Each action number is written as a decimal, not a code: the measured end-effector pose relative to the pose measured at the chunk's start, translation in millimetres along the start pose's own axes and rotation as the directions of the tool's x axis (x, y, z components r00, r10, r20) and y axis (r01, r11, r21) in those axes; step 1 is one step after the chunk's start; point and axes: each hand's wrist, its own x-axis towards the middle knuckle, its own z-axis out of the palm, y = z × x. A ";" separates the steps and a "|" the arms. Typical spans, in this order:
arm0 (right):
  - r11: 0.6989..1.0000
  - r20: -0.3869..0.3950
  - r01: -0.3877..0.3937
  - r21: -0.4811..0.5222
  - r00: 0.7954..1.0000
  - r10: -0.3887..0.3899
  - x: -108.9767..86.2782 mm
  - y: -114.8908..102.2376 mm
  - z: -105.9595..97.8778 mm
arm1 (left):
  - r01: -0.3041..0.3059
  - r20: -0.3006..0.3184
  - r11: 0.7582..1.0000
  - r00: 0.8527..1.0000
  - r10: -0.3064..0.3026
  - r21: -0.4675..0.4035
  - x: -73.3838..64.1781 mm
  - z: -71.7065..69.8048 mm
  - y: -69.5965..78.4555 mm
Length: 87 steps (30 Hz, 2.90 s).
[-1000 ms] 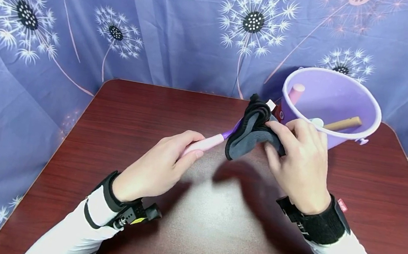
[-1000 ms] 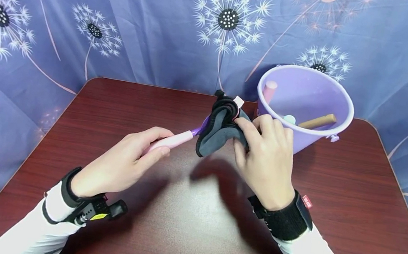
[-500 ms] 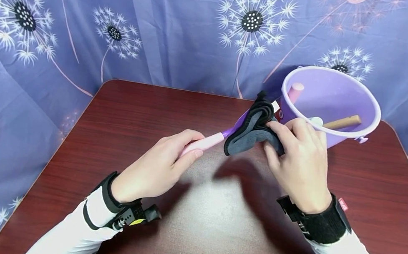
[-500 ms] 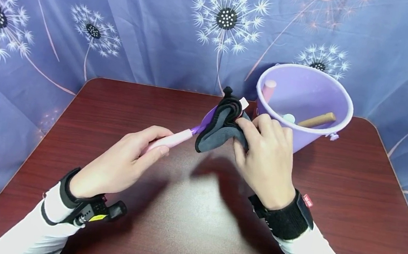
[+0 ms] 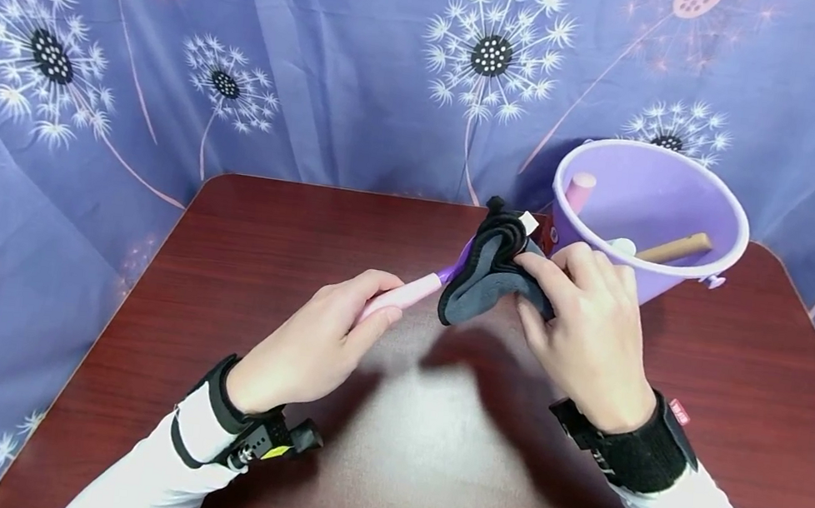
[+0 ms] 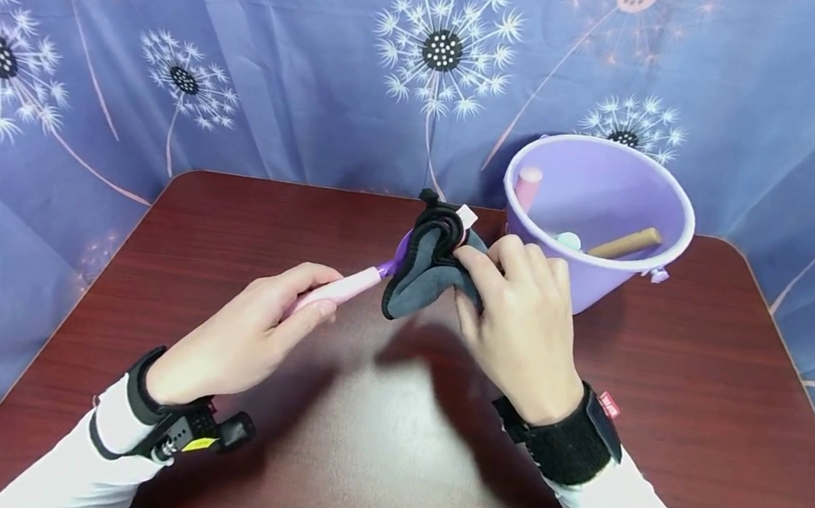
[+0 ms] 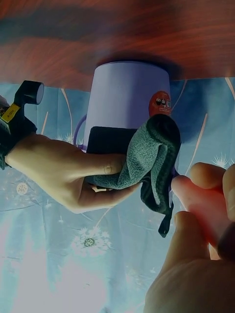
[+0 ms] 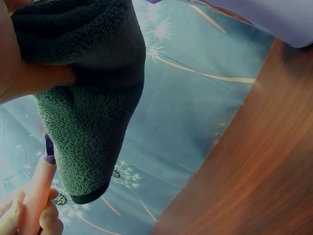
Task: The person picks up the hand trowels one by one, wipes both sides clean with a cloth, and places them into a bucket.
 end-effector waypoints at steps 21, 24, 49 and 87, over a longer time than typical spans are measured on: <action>0.968 0.010 0.252 0.009 0.968 -0.252 7.0 -12.7 -1.3 | 0.033 -0.016 0.999 0.999 -0.034 -0.043 0.8 -4.7 2.1; 0.959 -0.004 0.285 -0.008 0.959 -0.285 9.2 -13.8 -3.2 | 0.040 -0.012 0.998 0.999 -0.041 -0.045 0.6 -7.6 2.6; 0.994 -0.111 0.091 -0.059 0.989 -0.097 11.3 5.5 -13.9 | 0.042 0.078 0.995 0.996 -0.035 -0.091 -4.1 -33.8 -0.8; 0.998 -0.006 -0.007 0.062 1.000 0.007 5.6 2.4 -9.2 | -0.013 0.001 0.997 1.000 0.013 -0.078 4.0 -20.8 -10.3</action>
